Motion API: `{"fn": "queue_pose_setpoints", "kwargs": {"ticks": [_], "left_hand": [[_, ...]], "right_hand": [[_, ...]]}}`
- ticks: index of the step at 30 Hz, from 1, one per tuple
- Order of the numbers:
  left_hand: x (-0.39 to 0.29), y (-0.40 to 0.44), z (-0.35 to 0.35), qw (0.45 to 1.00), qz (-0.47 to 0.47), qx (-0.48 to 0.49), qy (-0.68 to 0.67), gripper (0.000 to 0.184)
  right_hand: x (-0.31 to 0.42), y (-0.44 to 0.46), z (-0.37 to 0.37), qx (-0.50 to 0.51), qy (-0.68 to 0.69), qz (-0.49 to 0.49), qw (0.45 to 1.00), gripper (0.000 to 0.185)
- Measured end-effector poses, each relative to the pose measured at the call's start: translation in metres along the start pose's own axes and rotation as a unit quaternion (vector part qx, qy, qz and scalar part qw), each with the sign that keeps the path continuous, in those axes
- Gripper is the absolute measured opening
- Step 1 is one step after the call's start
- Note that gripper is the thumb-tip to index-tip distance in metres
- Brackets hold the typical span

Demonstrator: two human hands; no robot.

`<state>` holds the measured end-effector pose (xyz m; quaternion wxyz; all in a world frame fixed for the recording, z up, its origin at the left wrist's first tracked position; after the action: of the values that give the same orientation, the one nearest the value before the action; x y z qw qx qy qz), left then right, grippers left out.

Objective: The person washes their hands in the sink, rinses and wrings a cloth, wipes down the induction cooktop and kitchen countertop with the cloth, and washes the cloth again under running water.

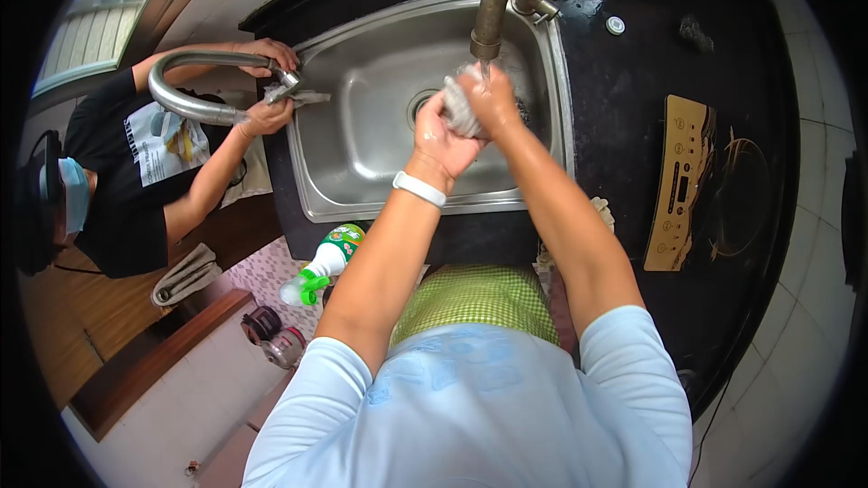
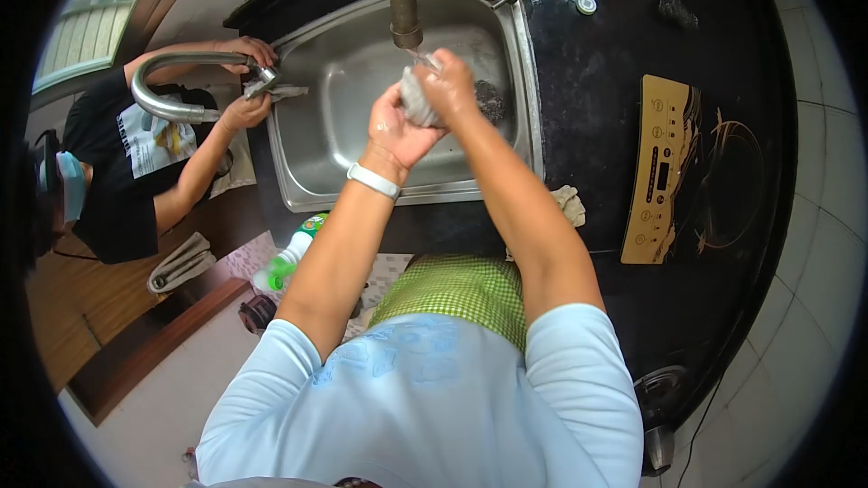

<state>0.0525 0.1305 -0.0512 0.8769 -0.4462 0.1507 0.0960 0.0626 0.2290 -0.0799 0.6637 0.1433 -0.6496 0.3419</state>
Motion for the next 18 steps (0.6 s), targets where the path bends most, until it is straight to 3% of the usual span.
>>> {"fn": "queue_pose_setpoints", "kwargs": {"ticks": [1, 2, 3, 5, 7, 9, 10, 11, 13, 15, 18], "left_hand": [[-0.009, 0.004, -0.003, 1.0, -0.009, -0.016, -0.017, 0.03], [-0.009, 0.033, -0.024, 0.995, 0.0, 0.075, -0.062, 0.03], [-0.011, 0.037, -0.037, 0.995, -0.003, 0.075, -0.06, 0.03], [-0.013, 0.029, -0.022, 0.964, -0.028, 0.264, -0.006, 0.035], [0.007, 0.024, -0.003, 0.938, -0.049, 0.342, -0.022, 0.031], [0.018, 0.027, -0.02, 0.992, 0.017, 0.032, 0.122, 0.028], [0.024, 0.022, -0.024, 0.997, -0.014, -0.017, 0.074, 0.029], [0.027, 0.02, -0.022, 0.996, -0.019, -0.013, 0.083, 0.029], [0.021, 0.015, -0.018, 0.995, 0.032, -0.018, 0.088, 0.031], [0.011, 0.019, -0.018, 0.997, -0.016, 0.026, 0.077, 0.034], [-0.002, 0.02, -0.027, 0.986, -0.076, 0.148, 0.031, 0.038]], "right_hand": [[0.004, -0.016, 0.009, 0.02, 0.013, 0.008, 1.0, 0.021], [0.018, -0.036, 0.017, -0.011, -0.042, -0.06, 0.997, 0.02], [0.033, -0.056, 0.023, -0.044, -0.098, -0.128, 0.986, 0.019], [0.046, -0.073, 0.029, -0.021, -0.106, -0.14, 0.984, 0.019], [0.038, -0.068, 0.026, -0.083, -0.121, -0.153, 0.977, 0.019], [0.002, -0.027, 0.004, -0.115, -0.114, 0.0, 0.987, 0.018], [-0.003, -0.011, -0.011, -0.135, -0.077, 0.03, 0.987, 0.021], [-0.02, 0.012, -0.024, -0.169, -0.109, -0.06, 0.978, 0.022], [-0.022, 0.016, -0.031, -0.137, -0.075, 0.049, 0.986, 0.022], [-0.017, -0.015, 0.0, -0.047, 0.028, 0.053, 0.997, 0.025], [0.012, -0.072, 0.028, -0.101, -0.145, -0.145, 0.974, 0.026]]}}
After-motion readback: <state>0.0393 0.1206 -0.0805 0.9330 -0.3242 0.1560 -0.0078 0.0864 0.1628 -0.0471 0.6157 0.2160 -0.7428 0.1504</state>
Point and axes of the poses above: each hand's wrist, its own y-axis towards the middle knuckle, its own z-axis out of the palm, x = y × z, the point moved 6 cm from there along y, towards the middle knuckle, and after that the axes turned 15 degrees about y, right-handed, at the moved point
